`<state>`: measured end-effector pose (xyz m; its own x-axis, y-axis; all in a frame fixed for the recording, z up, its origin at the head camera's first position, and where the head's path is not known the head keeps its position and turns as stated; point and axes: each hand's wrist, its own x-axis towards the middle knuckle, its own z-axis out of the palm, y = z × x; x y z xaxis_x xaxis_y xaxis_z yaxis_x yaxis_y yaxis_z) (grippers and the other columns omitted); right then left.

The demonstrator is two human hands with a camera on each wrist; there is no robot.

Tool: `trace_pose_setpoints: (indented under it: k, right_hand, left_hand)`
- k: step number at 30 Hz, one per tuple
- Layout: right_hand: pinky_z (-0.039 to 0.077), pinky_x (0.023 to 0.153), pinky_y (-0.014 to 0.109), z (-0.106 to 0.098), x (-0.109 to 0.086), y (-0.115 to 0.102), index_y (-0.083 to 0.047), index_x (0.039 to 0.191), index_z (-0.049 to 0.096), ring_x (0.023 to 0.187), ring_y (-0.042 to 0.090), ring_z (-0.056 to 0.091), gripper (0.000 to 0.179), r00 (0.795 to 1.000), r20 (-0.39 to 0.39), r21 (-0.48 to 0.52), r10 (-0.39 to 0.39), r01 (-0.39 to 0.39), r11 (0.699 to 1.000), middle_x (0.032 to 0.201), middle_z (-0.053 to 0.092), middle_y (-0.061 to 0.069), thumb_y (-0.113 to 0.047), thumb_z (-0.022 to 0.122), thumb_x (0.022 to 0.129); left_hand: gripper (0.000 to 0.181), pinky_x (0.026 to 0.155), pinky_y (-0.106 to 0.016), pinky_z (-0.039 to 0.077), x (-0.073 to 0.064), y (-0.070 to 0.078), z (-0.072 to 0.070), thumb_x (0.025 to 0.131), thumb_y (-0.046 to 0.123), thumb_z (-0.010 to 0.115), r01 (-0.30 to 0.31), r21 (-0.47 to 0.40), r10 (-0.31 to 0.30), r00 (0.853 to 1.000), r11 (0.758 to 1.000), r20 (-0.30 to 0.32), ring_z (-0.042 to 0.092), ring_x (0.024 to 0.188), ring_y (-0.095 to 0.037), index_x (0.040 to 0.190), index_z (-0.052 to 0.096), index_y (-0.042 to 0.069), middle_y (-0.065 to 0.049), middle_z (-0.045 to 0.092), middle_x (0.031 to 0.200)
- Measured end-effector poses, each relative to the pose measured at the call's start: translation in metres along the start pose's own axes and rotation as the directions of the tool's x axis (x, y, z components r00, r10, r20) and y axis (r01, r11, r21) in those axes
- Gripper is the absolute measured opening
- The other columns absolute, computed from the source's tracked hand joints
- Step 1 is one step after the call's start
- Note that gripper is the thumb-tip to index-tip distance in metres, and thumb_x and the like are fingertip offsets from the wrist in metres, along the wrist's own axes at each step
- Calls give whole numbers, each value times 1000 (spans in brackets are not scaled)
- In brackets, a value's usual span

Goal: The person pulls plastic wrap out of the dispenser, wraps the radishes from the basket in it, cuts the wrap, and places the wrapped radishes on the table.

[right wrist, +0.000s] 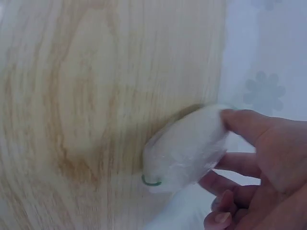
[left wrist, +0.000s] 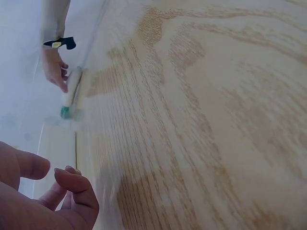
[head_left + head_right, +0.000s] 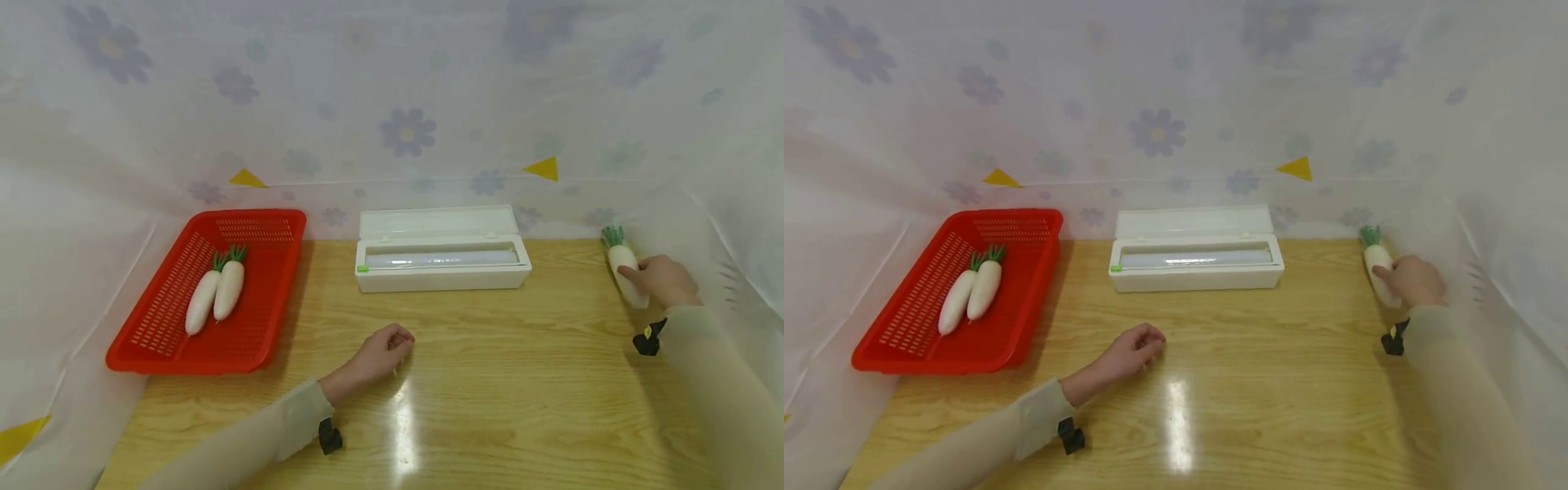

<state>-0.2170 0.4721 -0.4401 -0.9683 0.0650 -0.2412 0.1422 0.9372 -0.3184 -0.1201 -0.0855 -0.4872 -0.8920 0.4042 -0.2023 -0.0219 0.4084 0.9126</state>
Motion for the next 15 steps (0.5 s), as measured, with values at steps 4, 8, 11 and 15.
trace_pose_setpoints:
  k: [4, 8, 11, 15]
  right_hand:
    - [54, 67, 54, 1, -2, 1, 26, 139, 40, 101, 60, 61, 93, 1000, 18, 4, 18, -18, 1000, 129, 54, 45, -60, 45, 105]
    - [52, 59, 46, 5, -2, 0, 22, 138, 46, 85, 49, 66, 89, 1000, -5, 10, 28, -28, 1000, 120, 60, 44, -61, 45, 105]
    - [50, 54, 44, 9, -2, -1, 24, 133, 46, 76, 40, 65, 88, 999, -31, 4, 30, -30, 1000, 112, 61, 43, -61, 43, 106]
    - [54, 66, 56, 9, -3, -1, 24, 138, 42, 92, 56, 62, 91, 1000, -15, -8, 10, -10, 1000, 127, 53, 47, -61, 39, 107]
  left_hand:
    - [23, 59, -27, 50, -1, 2, 0, 107, 18, 57, 4, 2, -4, 1000, 1000, 9, 62, 77, -25, 120, 64, 0, -15, 66, 101]
    - [23, 58, -26, 50, -2, 5, -1, 108, 18, 57, 9, 2, -9, 1000, 1000, 16, 61, 76, -23, 121, 64, 0, -15, 66, 100]
    - [24, 59, -27, 50, -2, 6, -1, 108, 18, 57, 3, -2, -3, 1000, 1000, 24, 61, 75, -22, 122, 64, -1, -16, 66, 99]
    - [26, 59, -28, 50, 0, 5, 0, 108, 18, 56, -9, -3, 9, 999, 1000, 31, 61, 74, -23, 122, 64, -1, -17, 66, 99]
